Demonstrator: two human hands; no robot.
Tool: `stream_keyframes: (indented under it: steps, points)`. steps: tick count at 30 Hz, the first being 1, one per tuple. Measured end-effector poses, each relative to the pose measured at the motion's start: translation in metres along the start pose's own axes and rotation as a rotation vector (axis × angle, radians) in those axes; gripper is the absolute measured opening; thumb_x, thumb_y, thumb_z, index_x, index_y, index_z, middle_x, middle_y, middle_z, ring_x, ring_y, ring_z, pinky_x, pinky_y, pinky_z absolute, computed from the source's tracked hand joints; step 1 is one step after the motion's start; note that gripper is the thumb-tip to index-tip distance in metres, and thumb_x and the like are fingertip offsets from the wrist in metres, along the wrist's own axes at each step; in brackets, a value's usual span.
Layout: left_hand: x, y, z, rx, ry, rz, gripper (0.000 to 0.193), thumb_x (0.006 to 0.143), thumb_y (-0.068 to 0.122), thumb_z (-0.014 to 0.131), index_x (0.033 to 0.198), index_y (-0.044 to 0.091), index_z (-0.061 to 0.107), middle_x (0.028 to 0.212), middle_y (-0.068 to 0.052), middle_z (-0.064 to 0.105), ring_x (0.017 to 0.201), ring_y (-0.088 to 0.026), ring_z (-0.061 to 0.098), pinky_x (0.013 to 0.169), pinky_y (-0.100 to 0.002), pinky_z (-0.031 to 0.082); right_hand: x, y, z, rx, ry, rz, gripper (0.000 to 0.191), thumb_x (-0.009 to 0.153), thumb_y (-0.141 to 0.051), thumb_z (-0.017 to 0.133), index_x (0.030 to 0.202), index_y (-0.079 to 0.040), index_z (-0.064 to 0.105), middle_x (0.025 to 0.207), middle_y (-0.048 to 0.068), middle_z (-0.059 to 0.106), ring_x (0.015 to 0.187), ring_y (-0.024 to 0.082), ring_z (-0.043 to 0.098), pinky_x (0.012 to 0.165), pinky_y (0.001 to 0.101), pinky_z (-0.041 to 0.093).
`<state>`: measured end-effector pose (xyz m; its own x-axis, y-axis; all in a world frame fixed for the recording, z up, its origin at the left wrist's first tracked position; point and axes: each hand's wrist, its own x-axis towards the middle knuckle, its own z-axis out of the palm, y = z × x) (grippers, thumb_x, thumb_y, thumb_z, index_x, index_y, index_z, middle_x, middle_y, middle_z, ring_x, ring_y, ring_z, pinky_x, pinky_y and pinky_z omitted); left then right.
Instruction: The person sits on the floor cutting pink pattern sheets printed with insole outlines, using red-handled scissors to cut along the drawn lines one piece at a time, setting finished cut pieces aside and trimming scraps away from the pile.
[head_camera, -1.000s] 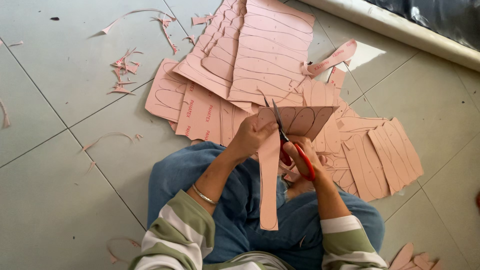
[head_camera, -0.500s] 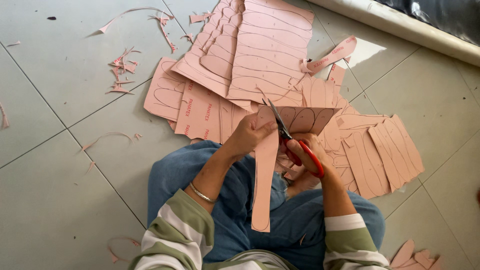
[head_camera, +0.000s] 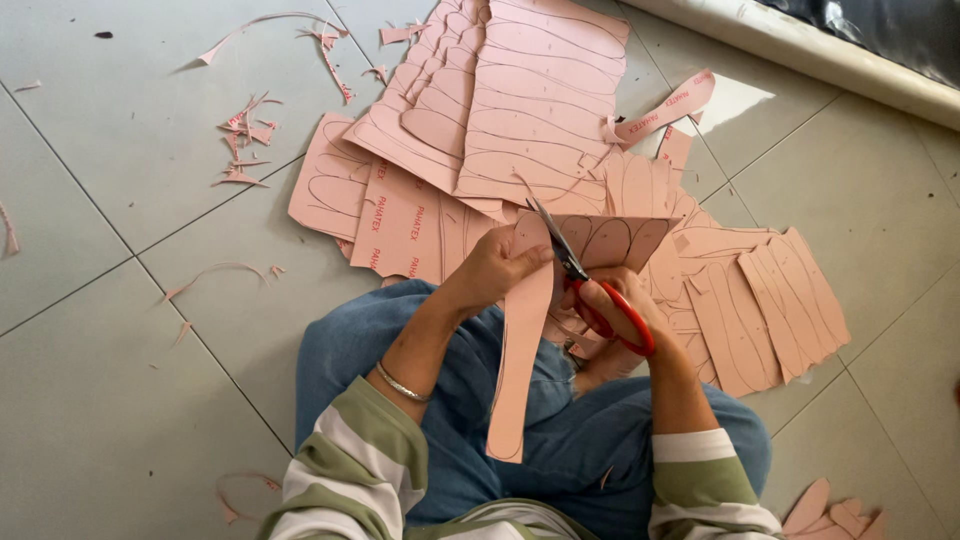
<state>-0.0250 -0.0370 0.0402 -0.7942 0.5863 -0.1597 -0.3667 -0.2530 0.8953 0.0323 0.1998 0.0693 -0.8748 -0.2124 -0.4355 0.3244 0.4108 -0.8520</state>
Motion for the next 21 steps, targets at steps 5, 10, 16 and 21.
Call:
stream_keyframes:
  steps: [5,10,16,21]
  points:
    - [-0.002,-0.001,0.001,0.098,-0.003,0.019,0.018,0.1,0.02,0.065,0.102,0.002,0.065,0.084,0.003,0.066,0.074,-0.004,0.06,0.064,-0.024,0.052,-0.004,-0.006,0.006,0.021,-0.021,-0.094,0.068,0.093,-0.064,0.05,0.091,-0.001,0.074,0.065,0.005,0.064,0.06,0.014,0.059,0.055,0.0278,0.048]
    - [0.001,-0.011,-0.003,0.125,-0.012,0.036,0.02,0.1,0.021,0.068,0.098,0.001,0.066,0.083,0.002,0.066,0.074,-0.004,0.058,0.062,-0.024,0.05,-0.004,-0.006,0.001,0.015,-0.043,-0.015,0.065,0.098,-0.059,0.046,0.083,-0.001,0.074,0.064,0.006,0.066,0.059,0.015,0.06,0.054,0.0281,0.048]
    - [0.0,-0.029,0.002,0.593,-0.008,-0.034,0.049,0.098,0.034,0.082,0.091,-0.01,0.059,0.076,-0.011,0.052,0.071,-0.012,0.047,0.056,-0.029,0.044,0.004,0.001,0.003,-0.131,0.094,0.216,0.064,0.1,-0.053,0.048,0.077,0.002,0.069,0.062,0.007,0.063,0.057,0.016,0.058,0.052,0.0308,0.049]
    - [-0.001,-0.025,0.0,0.18,-0.144,-0.147,0.044,0.085,0.021,0.07,0.121,-0.002,0.058,0.099,-0.006,0.071,0.084,-0.009,0.066,0.07,-0.026,0.057,0.011,-0.01,-0.009,0.199,0.231,0.077,0.038,0.096,-0.037,0.058,0.086,-0.004,0.073,0.064,0.005,0.06,0.058,0.013,0.056,0.053,0.0303,0.045]
